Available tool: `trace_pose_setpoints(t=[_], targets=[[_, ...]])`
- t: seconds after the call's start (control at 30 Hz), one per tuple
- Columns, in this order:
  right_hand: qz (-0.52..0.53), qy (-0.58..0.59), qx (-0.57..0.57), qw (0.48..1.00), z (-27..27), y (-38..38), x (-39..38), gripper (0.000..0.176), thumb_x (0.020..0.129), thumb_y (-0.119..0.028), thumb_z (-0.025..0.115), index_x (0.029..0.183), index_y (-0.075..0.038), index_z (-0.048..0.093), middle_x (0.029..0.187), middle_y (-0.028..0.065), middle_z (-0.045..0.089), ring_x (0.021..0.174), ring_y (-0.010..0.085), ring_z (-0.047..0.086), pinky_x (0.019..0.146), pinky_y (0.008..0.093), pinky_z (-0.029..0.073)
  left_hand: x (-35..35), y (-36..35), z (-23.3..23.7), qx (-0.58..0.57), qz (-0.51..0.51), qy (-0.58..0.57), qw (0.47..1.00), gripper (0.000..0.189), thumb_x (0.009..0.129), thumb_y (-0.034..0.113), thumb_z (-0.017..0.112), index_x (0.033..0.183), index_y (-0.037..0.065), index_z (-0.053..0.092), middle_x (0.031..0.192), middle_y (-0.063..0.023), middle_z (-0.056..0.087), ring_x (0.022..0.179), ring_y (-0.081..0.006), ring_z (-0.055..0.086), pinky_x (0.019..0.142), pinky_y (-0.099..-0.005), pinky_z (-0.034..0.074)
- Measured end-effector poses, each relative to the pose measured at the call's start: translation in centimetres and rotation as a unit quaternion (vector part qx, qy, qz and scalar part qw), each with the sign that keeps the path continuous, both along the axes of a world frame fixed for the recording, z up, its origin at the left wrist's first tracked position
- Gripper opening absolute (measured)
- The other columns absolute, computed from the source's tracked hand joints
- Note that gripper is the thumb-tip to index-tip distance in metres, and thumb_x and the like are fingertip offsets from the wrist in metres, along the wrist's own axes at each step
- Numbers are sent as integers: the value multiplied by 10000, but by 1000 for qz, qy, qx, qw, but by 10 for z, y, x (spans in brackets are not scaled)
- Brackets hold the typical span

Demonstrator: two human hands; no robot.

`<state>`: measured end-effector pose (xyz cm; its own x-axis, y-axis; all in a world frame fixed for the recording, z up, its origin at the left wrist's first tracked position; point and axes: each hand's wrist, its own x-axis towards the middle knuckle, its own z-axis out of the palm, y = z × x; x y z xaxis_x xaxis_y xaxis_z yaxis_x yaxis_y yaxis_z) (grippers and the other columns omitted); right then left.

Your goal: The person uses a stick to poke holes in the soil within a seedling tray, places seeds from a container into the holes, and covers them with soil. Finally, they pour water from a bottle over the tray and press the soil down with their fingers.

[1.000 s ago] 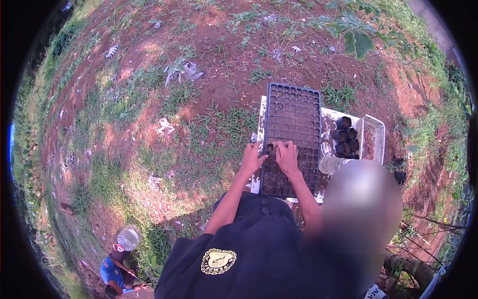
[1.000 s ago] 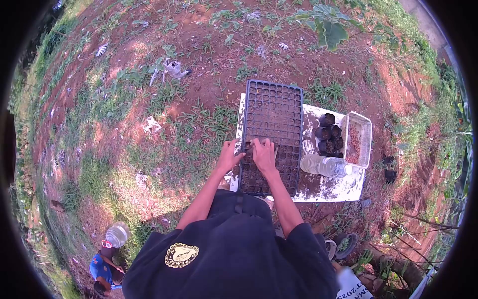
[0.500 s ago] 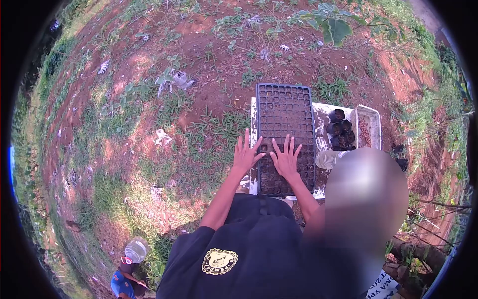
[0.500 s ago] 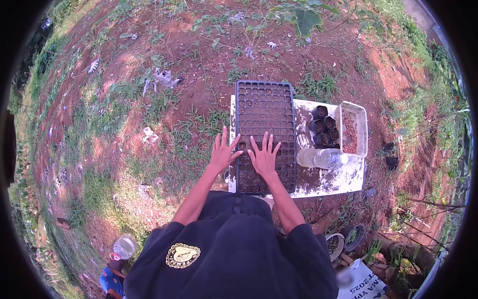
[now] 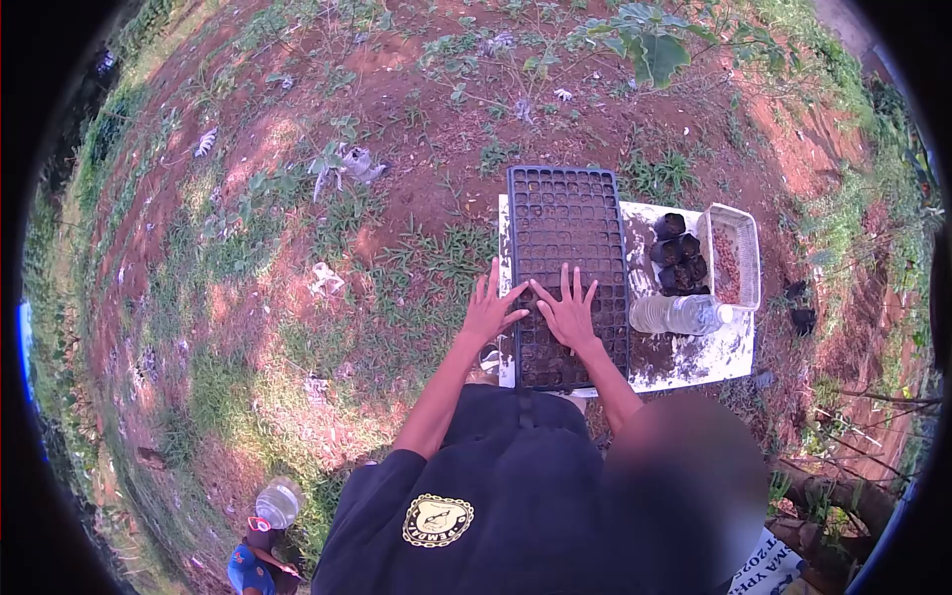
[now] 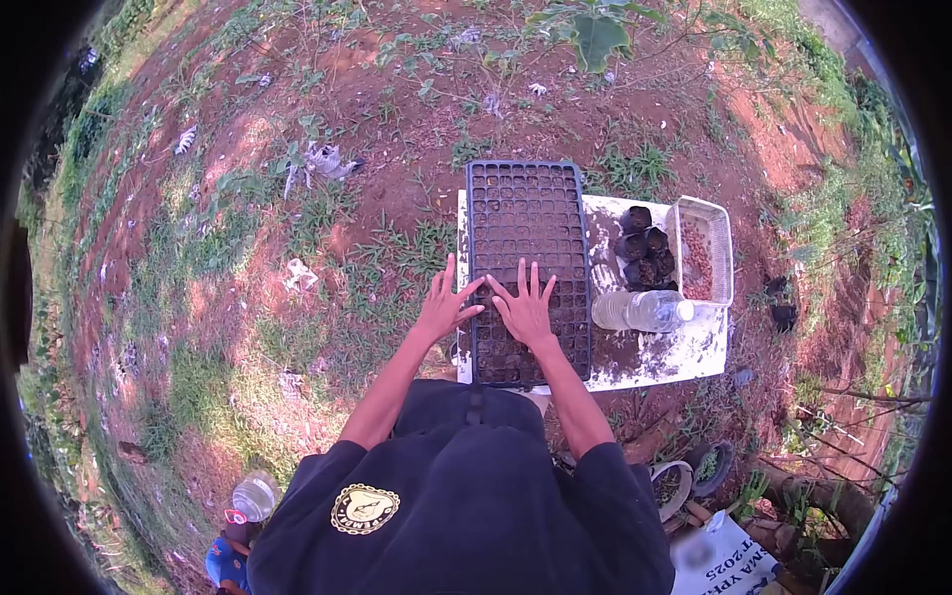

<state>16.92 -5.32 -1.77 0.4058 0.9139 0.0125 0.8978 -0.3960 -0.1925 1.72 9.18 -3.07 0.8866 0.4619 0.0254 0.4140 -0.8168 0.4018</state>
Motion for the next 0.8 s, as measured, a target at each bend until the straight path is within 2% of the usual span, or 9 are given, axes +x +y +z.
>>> trace_pose_setpoints(t=[0.07,0.2,0.27,0.5,0.57,0.8], targets=[[25,0,-5,1000,2,0,4,463,1005,-450,364,1466,-409,365,1579,239,103,1446,461,95,1073,724,3,1,2,1,-30,-10,-35,999,658,842,545,626,1441,385,408,1595,-196,17,1322,-511,310,1058,-567,349],[13,9,10,1000,-1,6,12,461,1015,-451,340,1473,-401,356,1580,244,77,1451,465,57,1068,727,-20,7,6,5,-40,10,-56,998,667,846,555,609,1452,384,388,1597,-193,10,1326,-520,301,1050,-571,354],[14,-1,6,1000,-2,11,15,463,1010,-456,350,1471,-408,355,1580,243,84,1453,459,58,1070,725,-23,11,7,9,-7,21,15,1000,682,846,578,586,1463,385,367,1600,-181,16,1328,-513,307,1037,-577,364],[39,-17,12,999,-1,13,16,465,998,-458,387,1461,-425,366,1578,235,108,1456,449,61,1073,727,-13,7,9,0,48,-8,30,998,698,846,596,569,1473,388,344,1605,-159,34,1331,-485,323,1012,-574,387],[56,-29,8,998,2,11,16,457,985,-472,412,1441,-450,387,1575,227,142,1456,433,90,1081,719,2,4,8,1,29,-21,25,999,684,845,589,577,1462,377,373,1601,-169,40,1320,-477,332,1022,-552,387],[88,-25,1,996,7,16,30,446,987,-485,401,1432,-449,400,1578,210,138,1460,417,88,1085,719,8,0,5,-1,-68,5,-41,997,623,870,531,606,1439,346,432,1576,-243,54,1297,-495,325,1057,-538,357]])
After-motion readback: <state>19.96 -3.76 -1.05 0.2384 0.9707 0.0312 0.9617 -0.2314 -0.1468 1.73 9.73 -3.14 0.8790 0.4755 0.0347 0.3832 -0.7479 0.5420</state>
